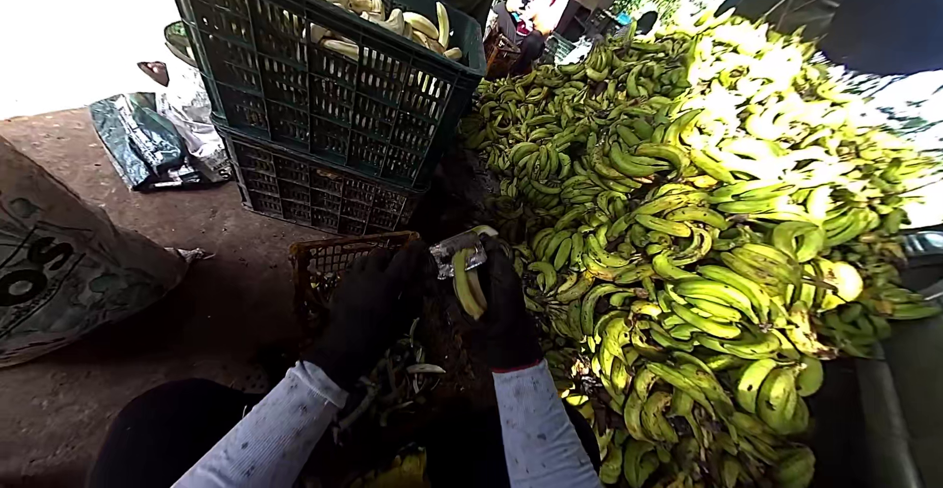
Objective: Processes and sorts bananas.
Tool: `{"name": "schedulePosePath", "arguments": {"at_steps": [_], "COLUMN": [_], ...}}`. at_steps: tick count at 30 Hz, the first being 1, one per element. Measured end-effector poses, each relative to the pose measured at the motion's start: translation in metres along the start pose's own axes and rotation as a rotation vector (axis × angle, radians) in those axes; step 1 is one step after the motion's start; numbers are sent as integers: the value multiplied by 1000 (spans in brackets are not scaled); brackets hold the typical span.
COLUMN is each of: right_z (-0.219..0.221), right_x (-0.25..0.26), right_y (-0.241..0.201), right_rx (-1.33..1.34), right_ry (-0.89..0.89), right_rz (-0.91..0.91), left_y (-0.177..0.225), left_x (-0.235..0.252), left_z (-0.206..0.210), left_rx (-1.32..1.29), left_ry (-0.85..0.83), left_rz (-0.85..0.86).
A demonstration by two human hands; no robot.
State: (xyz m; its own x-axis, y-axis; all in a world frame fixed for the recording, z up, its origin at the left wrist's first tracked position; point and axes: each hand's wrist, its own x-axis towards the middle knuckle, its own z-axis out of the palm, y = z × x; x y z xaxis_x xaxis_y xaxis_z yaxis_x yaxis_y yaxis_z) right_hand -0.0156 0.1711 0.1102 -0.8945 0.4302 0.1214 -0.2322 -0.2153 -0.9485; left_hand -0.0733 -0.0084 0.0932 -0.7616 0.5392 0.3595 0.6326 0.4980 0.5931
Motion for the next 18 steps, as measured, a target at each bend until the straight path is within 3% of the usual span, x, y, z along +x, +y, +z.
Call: {"name": "schedulePosePath", "arguments": {"at_steps": [2, 5, 9, 12, 18], "right_z": [-11, -16, -25, -33, -40], "right_x": [-10, -19, -26, -23, -5], "right_y": [-6, -19, -20, -7, 6], "right_rx": [-145, -362, -396, -196, 321], "right_ry": [-189, -331, -424, -296, 35], "right_rz": [96, 275, 362, 339, 82], "left_y": [-9, -14, -14, -11, 3], "left_x": [8, 17, 27, 30, 19], "left_z": [-4, -5, 2, 0, 27], "left_rx": [-3, 21, 108, 56, -194], "left_ry": [-41, -190, -381, -410, -200], "left_rz": [18, 17, -176, -307, 69]}}
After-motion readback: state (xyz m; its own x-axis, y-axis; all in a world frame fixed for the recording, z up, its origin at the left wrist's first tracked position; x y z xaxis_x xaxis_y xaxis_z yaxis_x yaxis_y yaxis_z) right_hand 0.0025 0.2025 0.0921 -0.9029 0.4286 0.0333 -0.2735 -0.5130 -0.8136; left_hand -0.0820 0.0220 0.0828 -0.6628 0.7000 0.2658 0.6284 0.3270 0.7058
